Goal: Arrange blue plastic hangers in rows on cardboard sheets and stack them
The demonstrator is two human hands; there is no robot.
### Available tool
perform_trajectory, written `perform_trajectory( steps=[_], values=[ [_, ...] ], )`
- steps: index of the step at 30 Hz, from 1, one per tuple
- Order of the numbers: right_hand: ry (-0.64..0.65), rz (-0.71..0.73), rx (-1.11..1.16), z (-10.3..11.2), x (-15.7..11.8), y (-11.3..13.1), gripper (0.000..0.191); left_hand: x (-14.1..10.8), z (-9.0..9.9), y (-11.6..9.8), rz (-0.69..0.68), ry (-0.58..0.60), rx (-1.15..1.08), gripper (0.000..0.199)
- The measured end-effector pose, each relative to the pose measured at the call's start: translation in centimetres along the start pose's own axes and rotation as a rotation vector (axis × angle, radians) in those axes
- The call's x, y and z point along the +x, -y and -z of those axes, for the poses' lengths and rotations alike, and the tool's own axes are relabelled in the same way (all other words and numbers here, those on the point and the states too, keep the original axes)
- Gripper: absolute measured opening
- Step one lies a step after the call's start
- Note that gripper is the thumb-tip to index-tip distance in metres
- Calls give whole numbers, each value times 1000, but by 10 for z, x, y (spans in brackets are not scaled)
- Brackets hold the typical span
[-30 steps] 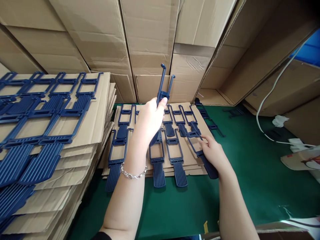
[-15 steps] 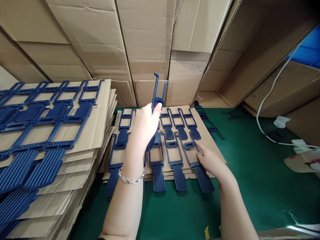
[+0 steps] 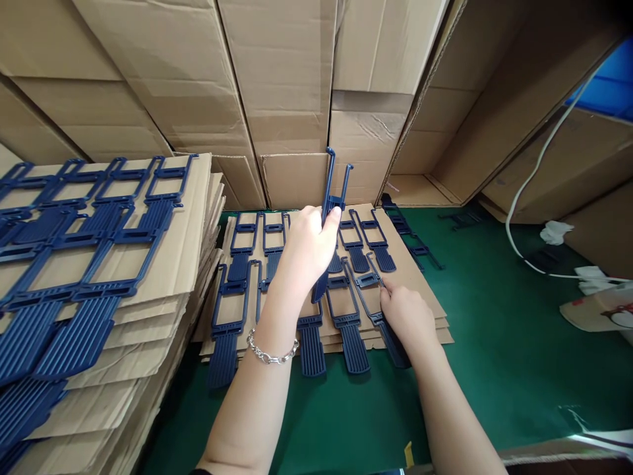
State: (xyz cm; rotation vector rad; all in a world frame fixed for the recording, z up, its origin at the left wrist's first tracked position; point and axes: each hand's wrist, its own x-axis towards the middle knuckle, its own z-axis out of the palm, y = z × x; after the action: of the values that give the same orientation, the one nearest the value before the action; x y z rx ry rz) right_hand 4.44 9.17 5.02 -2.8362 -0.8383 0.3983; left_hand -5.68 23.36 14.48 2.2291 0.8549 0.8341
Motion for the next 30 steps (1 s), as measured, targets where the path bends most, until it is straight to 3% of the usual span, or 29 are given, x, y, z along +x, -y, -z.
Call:
perform_trajectory(
  steps=[6, 11, 17, 22, 27, 30],
  values=[
    [1, 20, -46, 0, -1, 1, 48, -2, -4, 2, 27, 71, -54, 37],
    [-1, 46, -36, 0, -2, 4, 45, 2, -14, 11, 114, 123, -257, 41],
    [-28, 64, -21, -4, 0, 6, 42, 3, -22, 6, 185, 342, -667, 31],
    [-46, 61, 0, -6, 6, 1, 39, -3, -30, -6, 203, 460, -714, 21],
    [-1, 89, 60, -8, 8, 0, 41, -3, -34, -5, 175, 445, -682, 24],
    [-87, 123, 137, -10, 6, 0, 42, -1, -32, -2, 184, 404, -664, 26]
  ],
)
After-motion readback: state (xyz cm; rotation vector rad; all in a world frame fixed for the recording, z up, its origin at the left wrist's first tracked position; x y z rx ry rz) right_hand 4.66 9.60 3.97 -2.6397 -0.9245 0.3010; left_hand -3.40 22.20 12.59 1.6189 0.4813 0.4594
